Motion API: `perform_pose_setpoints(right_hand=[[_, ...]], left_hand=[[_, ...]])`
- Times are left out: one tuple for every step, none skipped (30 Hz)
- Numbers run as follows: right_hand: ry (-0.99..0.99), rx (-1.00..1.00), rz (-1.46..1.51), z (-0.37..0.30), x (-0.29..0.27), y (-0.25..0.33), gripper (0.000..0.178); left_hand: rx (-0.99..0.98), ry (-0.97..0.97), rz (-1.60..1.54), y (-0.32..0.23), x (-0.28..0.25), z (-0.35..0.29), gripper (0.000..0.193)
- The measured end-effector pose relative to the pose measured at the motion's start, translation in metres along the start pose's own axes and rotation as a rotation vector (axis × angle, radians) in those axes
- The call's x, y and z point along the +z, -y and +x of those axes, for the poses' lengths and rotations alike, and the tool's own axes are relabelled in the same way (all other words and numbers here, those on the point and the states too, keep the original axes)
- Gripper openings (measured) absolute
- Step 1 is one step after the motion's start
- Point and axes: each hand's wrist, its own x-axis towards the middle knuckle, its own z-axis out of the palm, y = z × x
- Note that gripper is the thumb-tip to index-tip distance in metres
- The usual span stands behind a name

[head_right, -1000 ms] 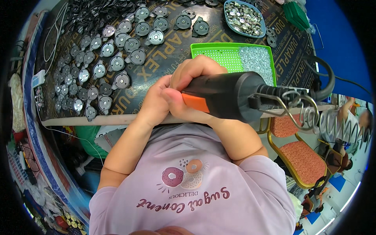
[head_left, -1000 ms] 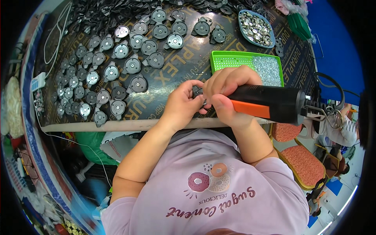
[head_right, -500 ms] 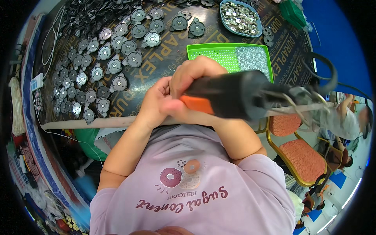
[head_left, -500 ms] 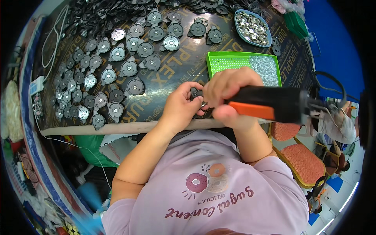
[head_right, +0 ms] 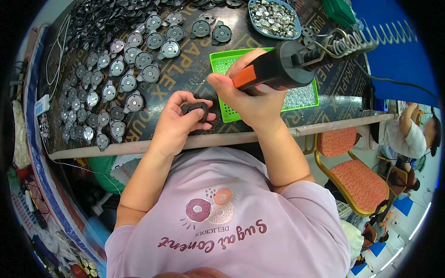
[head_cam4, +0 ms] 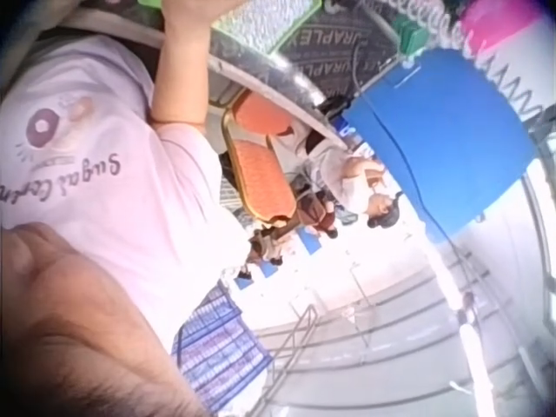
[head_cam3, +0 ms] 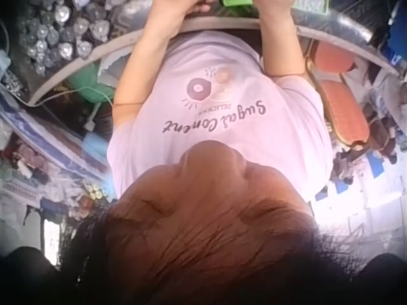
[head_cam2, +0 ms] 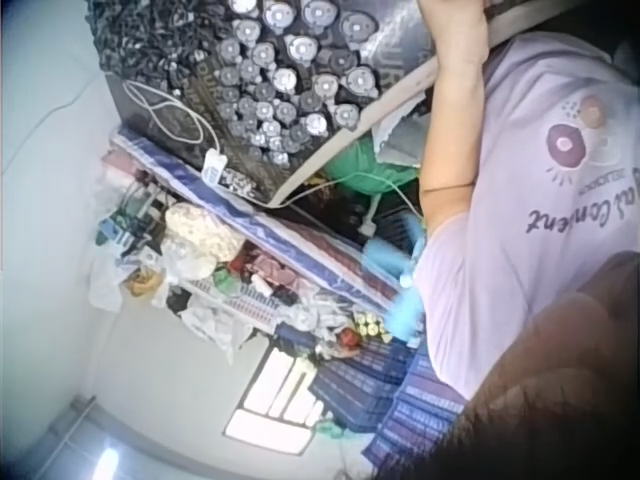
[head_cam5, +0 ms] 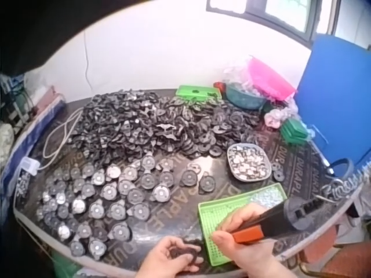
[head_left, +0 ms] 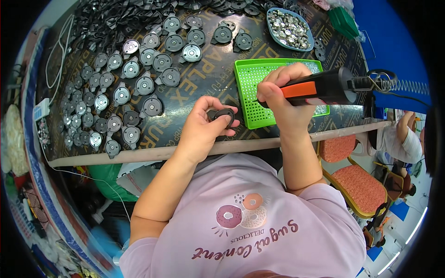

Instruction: The person assembles electronic components by driving screws into them with an electric screwdriver.

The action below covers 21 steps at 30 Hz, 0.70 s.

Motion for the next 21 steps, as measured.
perform_pose_setpoints(right_hand=[[0.003,0.0,-0.011,-0.001,-0.001,-0.001,0.032],[0.006,0.0,-0.022,-0.001,-0.001,-0.001,0.031],[0.006,0.001,-0.021,-0.001,-0.001,-0.001,0.031],[0.002,0.005,-0.024,-0.001,-0.002,-0.002,0.032],[-0.001,0.009,-0.028,-0.001,-0.002,-0.002,0.032],[-0.002,0.009,-0.028,-0.001,-0.003,-0.002,0.032],[0.014,-0.011,-0.049,-0.001,-0.005,-0.003,0.031],[0.03,-0.03,-0.07,-0.001,-0.006,-0.003,0.031],[0.031,-0.03,-0.069,-0.001,-0.005,-0.003,0.031],[0.012,-0.017,-0.045,-0.001,-0.004,-0.003,0.031],[-0.007,-0.004,-0.02,-0.001,-0.004,-0.003,0.031],[-0.007,-0.004,-0.02,-0.001,-0.004,-0.004,0.031],[-0.004,-0.01,-0.013,-0.002,-0.004,-0.004,0.032],[-0.001,-0.016,-0.007,-0.002,-0.004,-0.004,0.032],[0.0,-0.015,-0.006,-0.002,-0.005,-0.004,0.032],[0.009,-0.017,-0.013,-0.002,-0.005,-0.004,0.032],[0.018,-0.018,-0.02,-0.002,-0.006,-0.004,0.032],[0.018,-0.018,-0.019,-0.002,-0.006,-0.005,0.032],[0.028,-0.019,-0.004,-0.002,-0.006,-0.006,0.032],[0.037,-0.019,0.01,-0.002,-0.006,-0.006,0.032],[0.038,-0.018,0.011,-0.002,-0.006,-0.006,0.032]], left_hand=[[0.0,0.0,0.001,-0.002,0.002,-0.001,0.024],[-0.013,-0.016,-0.007,-0.003,0.004,-0.001,0.024],[-0.026,-0.034,-0.015,-0.003,0.005,-0.002,0.025],[-0.025,-0.035,-0.015,-0.003,0.006,-0.002,0.025],[-0.022,-0.037,-0.013,-0.003,0.007,-0.001,0.026],[-0.019,-0.038,-0.011,-0.002,0.008,-0.001,0.028],[-0.019,-0.038,-0.011,-0.002,0.007,-0.001,0.028],[-0.022,-0.031,-0.025,0.0,0.006,0.0,0.029],[-0.025,-0.023,-0.039,0.001,0.005,0.0,0.03],[-0.024,-0.024,-0.039,0.002,0.005,0.0,0.03],[-0.026,-0.023,-0.034,0.002,0.004,0.001,0.029],[-0.027,-0.023,-0.03,0.003,0.004,0.001,0.028],[-0.026,-0.024,-0.031,0.003,0.005,0.001,0.028],[-0.033,-0.034,-0.016,0.003,0.006,0.002,0.028],[-0.04,-0.044,-0.002,0.003,0.007,0.001,0.028],[-0.04,-0.046,-0.004,0.004,0.007,0.002,0.028],[-0.042,-0.052,-0.028,0.004,0.008,0.002,0.028],[-0.045,-0.057,-0.052,0.004,0.008,0.003,0.028],[-0.045,-0.058,-0.052,0.005,0.008,0.003,0.028],[-0.039,-0.058,-0.04,0.006,0.007,0.003,0.027],[-0.033,-0.058,-0.028,0.007,0.006,0.004,0.027]])
